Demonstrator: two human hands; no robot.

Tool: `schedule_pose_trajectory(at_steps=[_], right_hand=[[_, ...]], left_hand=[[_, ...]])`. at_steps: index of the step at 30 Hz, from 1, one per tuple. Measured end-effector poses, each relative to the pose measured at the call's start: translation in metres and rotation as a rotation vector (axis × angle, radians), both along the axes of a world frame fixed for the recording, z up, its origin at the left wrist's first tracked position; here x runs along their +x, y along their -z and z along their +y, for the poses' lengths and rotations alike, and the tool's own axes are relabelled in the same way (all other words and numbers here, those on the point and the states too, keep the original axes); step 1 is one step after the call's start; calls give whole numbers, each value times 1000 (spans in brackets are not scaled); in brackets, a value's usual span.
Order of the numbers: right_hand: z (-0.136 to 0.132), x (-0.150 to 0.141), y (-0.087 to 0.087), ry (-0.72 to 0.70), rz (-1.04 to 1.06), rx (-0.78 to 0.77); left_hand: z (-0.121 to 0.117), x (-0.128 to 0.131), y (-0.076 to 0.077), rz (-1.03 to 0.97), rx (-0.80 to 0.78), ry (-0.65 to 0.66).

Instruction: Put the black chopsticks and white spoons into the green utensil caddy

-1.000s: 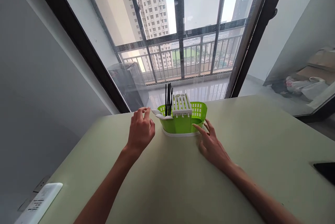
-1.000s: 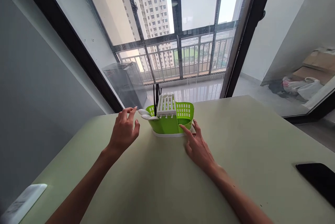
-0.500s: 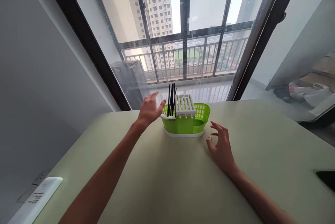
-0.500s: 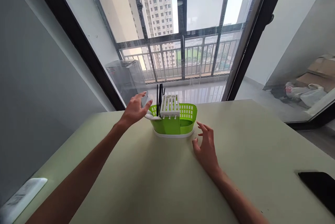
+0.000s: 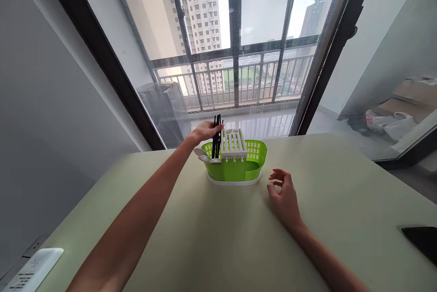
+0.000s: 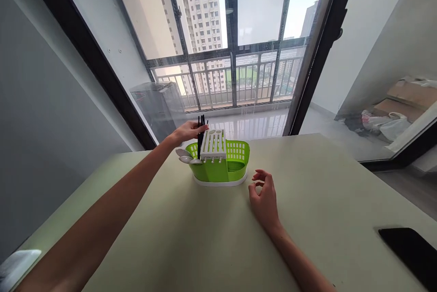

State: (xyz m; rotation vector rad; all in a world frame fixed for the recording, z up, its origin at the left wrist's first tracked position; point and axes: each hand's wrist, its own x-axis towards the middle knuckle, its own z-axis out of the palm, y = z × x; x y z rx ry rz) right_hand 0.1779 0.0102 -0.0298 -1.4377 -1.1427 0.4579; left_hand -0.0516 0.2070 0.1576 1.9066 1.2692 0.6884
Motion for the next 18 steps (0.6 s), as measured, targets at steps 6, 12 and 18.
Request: schedule_pose_trajectory(at_steps=[6,12,18], right_hand=[[0,-1,0,-25,-1,-23],[-1,0,0,-32,-9,-39],[-1,1,1,-49,-20,-48]], left_hand=[[-2,-3,6,-6,129,-39],[-6,-10,4,-56,241,-79],[-4,-24,-1,-192,298,-198]])
